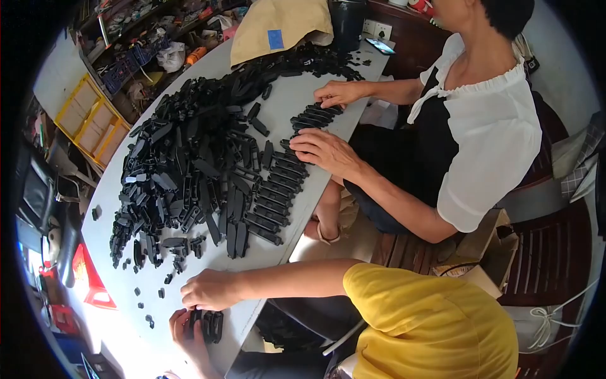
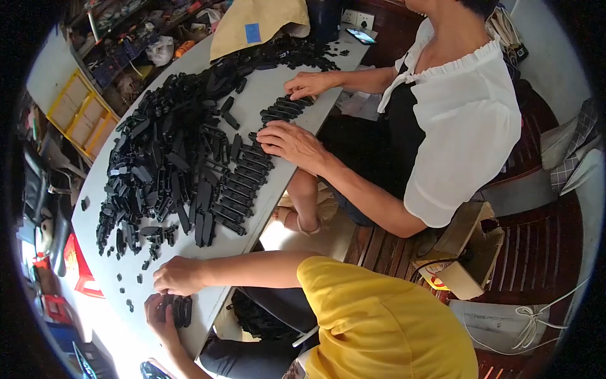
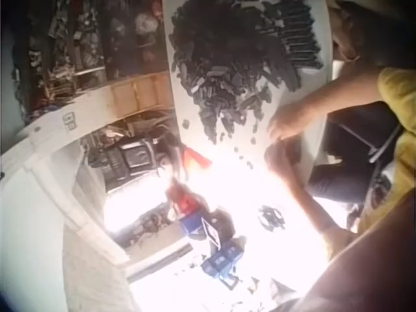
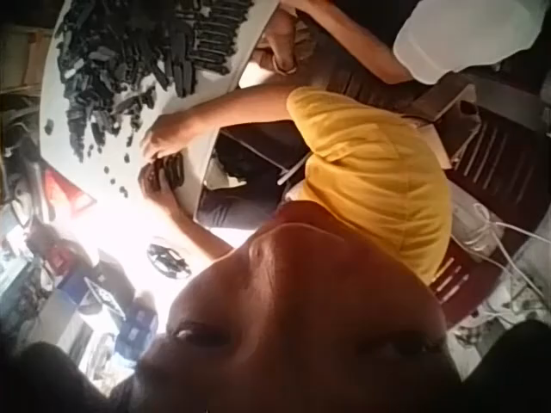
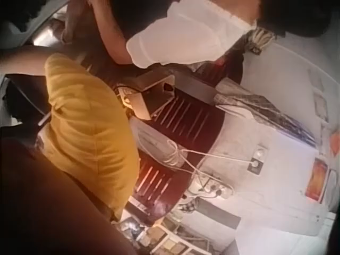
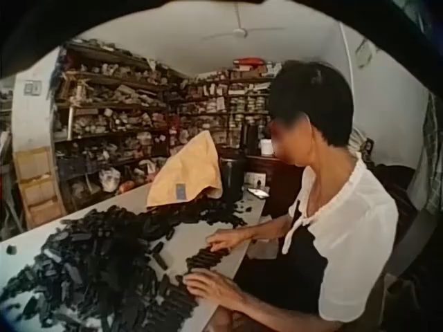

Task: Assembling individual black plastic track links into a continuous chain.

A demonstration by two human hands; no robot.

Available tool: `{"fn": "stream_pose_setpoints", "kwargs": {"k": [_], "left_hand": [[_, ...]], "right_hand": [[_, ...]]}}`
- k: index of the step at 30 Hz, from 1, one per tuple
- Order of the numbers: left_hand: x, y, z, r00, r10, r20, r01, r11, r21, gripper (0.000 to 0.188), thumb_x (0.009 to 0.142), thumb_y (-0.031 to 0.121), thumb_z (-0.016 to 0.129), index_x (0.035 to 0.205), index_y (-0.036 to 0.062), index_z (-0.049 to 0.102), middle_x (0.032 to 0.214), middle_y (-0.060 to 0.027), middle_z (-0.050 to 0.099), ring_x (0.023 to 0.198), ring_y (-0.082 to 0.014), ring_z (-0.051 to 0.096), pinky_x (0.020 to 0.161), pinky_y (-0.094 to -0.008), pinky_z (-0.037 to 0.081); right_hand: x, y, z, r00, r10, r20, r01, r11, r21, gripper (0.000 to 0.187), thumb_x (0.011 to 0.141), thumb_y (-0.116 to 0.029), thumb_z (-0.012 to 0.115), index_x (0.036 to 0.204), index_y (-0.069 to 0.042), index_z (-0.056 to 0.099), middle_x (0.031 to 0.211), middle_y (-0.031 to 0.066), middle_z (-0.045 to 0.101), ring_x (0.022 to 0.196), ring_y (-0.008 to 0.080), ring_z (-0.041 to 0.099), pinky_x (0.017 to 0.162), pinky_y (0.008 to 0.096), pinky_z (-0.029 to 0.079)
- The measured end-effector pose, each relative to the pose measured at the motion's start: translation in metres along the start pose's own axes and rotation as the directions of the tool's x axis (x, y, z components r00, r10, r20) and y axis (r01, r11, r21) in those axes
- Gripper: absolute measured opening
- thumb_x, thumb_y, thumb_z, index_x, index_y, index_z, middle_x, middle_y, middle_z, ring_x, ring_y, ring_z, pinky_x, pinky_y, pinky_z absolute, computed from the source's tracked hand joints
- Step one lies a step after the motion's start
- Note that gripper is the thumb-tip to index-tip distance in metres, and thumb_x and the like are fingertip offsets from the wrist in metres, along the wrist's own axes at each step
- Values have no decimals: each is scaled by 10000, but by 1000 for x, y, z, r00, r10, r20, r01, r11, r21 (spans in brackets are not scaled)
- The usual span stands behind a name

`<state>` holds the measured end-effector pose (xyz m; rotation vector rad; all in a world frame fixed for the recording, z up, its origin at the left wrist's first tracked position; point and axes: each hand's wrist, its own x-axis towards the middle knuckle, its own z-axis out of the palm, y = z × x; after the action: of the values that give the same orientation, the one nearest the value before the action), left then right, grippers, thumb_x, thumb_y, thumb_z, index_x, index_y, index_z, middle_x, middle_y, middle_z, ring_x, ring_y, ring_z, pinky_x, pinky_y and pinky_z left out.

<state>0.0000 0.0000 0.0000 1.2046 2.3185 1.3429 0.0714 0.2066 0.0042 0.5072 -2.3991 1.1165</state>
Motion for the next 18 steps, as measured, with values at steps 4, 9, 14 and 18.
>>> {"fn": "stream_pose_setpoints", "kwargs": {"k": [4,9,14,18], "left_hand": [[0,-5,2,998,-31,-47,29,999,-38,246,741,-68,539,986,-50,556,1104,-119,478,1008,-238,518,880,-344,450],[0,-9,4,993,-38,-109,40,999,17,237,708,-19,580,943,-51,572,1062,-125,511,966,-259,530,854,-350,449],[0,-9,3,994,96,-49,-97,995,-25,215,821,6,536,1027,-57,540,1111,-130,478,1011,-242,506,885,-340,425],[-1,-8,3,994,96,-50,-93,994,49,221,823,42,555,1023,-52,540,1097,-140,493,1013,-252,505,889,-351,419]], "right_hand": [[0,-1,2,998,-46,-52,46,999,-10,65,736,-56,645,769,-66,590,821,65,581,766,240,621,676,350,515],[-3,0,3,990,-79,-114,78,997,-12,49,730,-61,631,731,-49,584,776,78,571,723,258,618,636,369,504],[-4,3,4,995,-68,-72,65,997,-46,72,789,-122,590,768,-54,578,800,63,534,760,229,599,610,348,501],[-7,2,2,997,-42,-70,40,999,-28,79,787,-120,597,779,-44,578,805,69,529,730,234,601,608,350,500]]}}
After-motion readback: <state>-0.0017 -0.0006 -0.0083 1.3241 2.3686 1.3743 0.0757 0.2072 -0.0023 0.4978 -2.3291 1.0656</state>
